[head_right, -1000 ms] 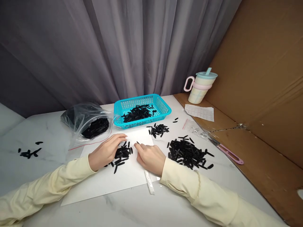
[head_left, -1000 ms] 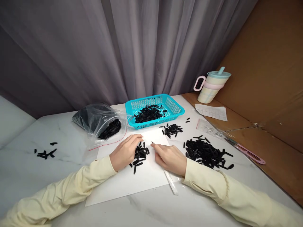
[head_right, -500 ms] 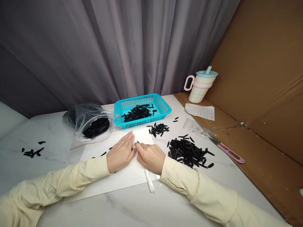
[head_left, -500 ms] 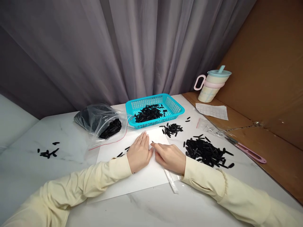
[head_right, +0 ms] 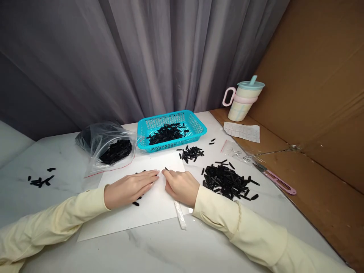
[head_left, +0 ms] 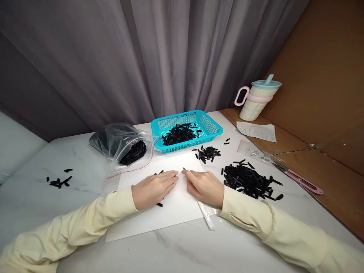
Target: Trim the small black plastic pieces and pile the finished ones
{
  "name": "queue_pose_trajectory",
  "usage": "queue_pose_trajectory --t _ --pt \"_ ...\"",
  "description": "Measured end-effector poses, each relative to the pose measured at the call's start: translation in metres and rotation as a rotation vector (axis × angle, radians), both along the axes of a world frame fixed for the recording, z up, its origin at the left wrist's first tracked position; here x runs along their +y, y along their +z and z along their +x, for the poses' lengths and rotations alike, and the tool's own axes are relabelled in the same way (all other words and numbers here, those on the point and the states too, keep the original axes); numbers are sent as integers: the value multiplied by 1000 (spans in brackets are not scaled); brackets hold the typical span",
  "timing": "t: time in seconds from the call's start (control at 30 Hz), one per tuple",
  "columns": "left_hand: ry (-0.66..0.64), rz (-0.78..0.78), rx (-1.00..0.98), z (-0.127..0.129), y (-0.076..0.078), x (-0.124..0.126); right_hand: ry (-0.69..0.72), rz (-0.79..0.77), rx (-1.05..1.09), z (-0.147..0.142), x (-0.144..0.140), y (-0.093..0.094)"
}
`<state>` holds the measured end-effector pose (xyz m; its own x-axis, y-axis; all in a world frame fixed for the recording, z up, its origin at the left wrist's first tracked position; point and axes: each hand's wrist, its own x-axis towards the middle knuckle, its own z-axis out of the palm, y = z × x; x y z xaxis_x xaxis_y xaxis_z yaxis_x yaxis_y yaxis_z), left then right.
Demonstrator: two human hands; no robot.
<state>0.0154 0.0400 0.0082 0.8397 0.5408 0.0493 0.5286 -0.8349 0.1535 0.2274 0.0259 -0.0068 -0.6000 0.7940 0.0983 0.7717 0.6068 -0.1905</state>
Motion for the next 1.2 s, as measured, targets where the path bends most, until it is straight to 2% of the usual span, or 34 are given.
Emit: queue_pose_trajectory --t 0.07,0.13,0.23,0.37,0.57,0.77,0.87,1.03,1.2 --pt "10 -96 -50 -7 7 -1 -1 -2 1 0 0 0" --pt "-25 -101 -54 -14 7 -6 -2 -2 1 0 0 0" --pt "-90 -9 -19 -19 -2 -16 -2 0 4 0 0 0" --pt "-69 150 38 -9 -13 -20 -6 8 8 0 0 -1" --pt "-23 293 80 13 -17 -6 -4 22 3 1 0 -1" --pt "84 372 73 18 -20 -1 -7 28 11 1 0 -2" --pt "19 399 88 20 -19 3 -9 28 15 1 -1 -2" --pt "-58 390 -24 23 -23 11 -6 25 15 1 0 -5" --pt "-52 225 -113 22 -28 11 -5 25 11 1 1 -6"
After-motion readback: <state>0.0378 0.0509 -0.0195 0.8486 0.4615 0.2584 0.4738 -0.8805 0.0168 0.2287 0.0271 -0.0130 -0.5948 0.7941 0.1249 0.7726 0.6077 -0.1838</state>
